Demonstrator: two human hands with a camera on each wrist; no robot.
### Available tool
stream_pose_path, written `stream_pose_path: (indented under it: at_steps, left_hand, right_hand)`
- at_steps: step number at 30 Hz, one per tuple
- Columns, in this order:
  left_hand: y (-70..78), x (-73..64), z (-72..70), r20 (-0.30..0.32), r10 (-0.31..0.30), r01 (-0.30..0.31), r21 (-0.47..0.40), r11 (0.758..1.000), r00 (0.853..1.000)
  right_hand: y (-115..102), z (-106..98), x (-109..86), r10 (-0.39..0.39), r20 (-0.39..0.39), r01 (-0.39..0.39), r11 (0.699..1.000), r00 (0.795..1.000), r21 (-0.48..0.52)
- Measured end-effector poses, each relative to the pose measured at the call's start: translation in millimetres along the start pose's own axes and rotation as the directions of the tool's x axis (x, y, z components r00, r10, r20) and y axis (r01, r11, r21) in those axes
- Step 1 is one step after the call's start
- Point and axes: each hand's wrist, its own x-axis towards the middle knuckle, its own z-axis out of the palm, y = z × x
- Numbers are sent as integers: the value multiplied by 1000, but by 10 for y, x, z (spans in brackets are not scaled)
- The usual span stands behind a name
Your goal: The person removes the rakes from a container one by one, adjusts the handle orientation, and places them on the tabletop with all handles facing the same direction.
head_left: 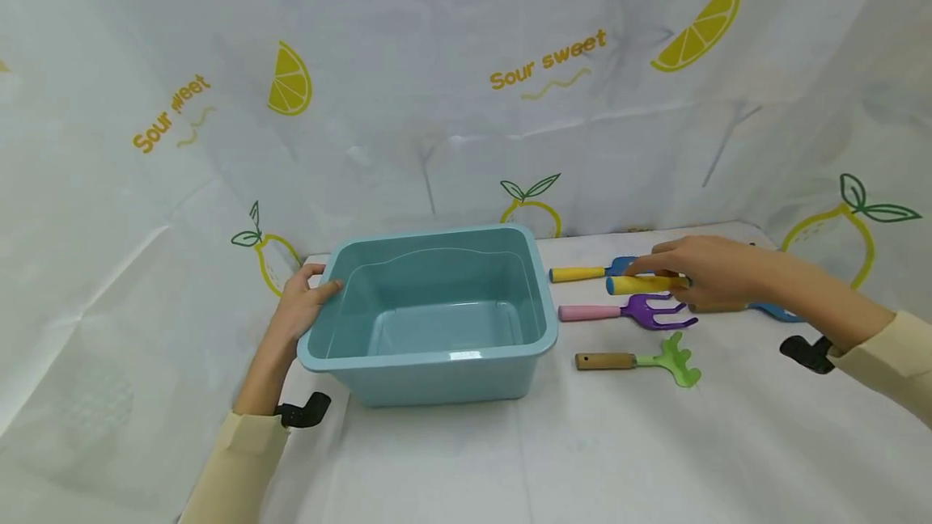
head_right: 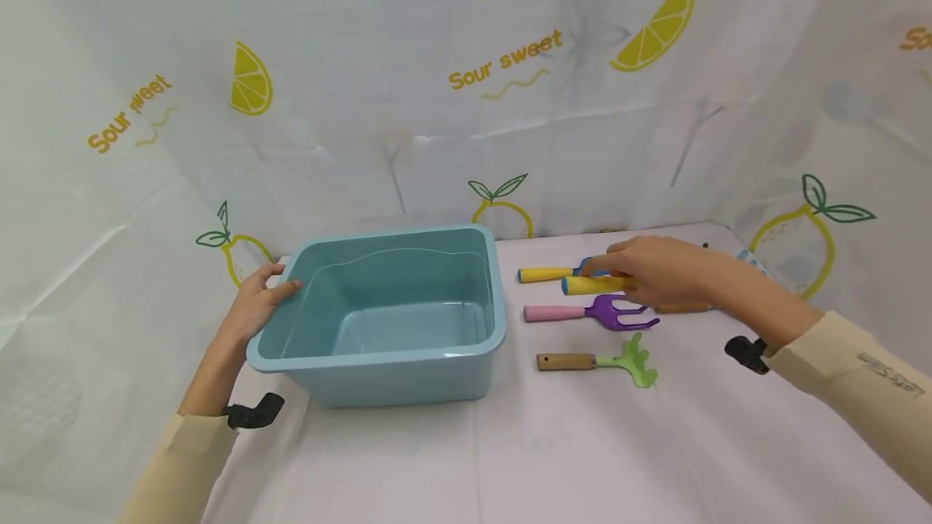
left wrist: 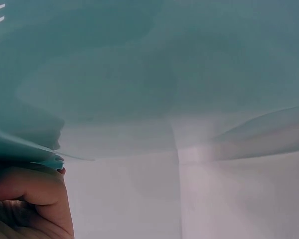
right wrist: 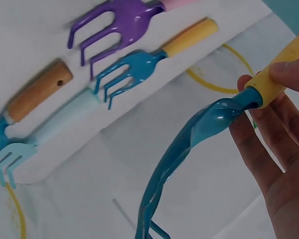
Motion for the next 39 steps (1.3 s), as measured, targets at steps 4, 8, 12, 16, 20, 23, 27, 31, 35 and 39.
stream_pose_path:
  at_steps: [4, 8, 12, 16, 20, 23, 27, 31, 35, 39]
  left_hand:
    - [14, 0, 4, 6, -7, 7, -11, 1000, 1000]
    - [12, 1, -1, 2, -9, 9, -5, 1000, 1000]
    - [-4, -3, -21, 0, -16, 16, -6, 1000, 1000]
    - [-5, -2, -28, 3, -16, 16, -16, 1000, 1000]
    - [5, -10, -18, 6, -14, 14, -20, 1000, 1000]
    - [8, -21, -13, 7, -13, 13, -16, 1000, 1000]
    - [3, -20, -14, 7, -16, 16, -5, 1000, 1000]
    - [-2, -11, -13, 10, -15, 15, -2, 1000, 1000]
    - [-7, -4, -10, 9, -12, 12, -1, 1000, 1000]
    - [3, -2, -8, 4, -11, 11, 0, 1000, 1000]
  right_hand:
    - [147, 148, -145, 12, 5, -12, 1000, 1000, 9]
    - [271, 300, -269, 34, 5, -35, 999, 999, 25]
    - [386, 434, -372, 70, 5, -70, 997, 998, 45]
    - [501, 584, -481, 81, -16, -81, 996, 997, 30]
    - [620, 745, -593, 91, -14, -90, 995, 996, 48]
    - [695, 851, -656, 120, 16, -121, 989, 993, 82]
    - [771, 974, -727, 168, 50, -173, 980, 984, 102]
    - [819, 1069, -797, 197, 68, -202, 976, 978, 85]
    - [842, 1135, -847, 211, 66, -213, 976, 975, 33]
    - [851, 1205, -850, 216, 65, -217, 976, 974, 5]
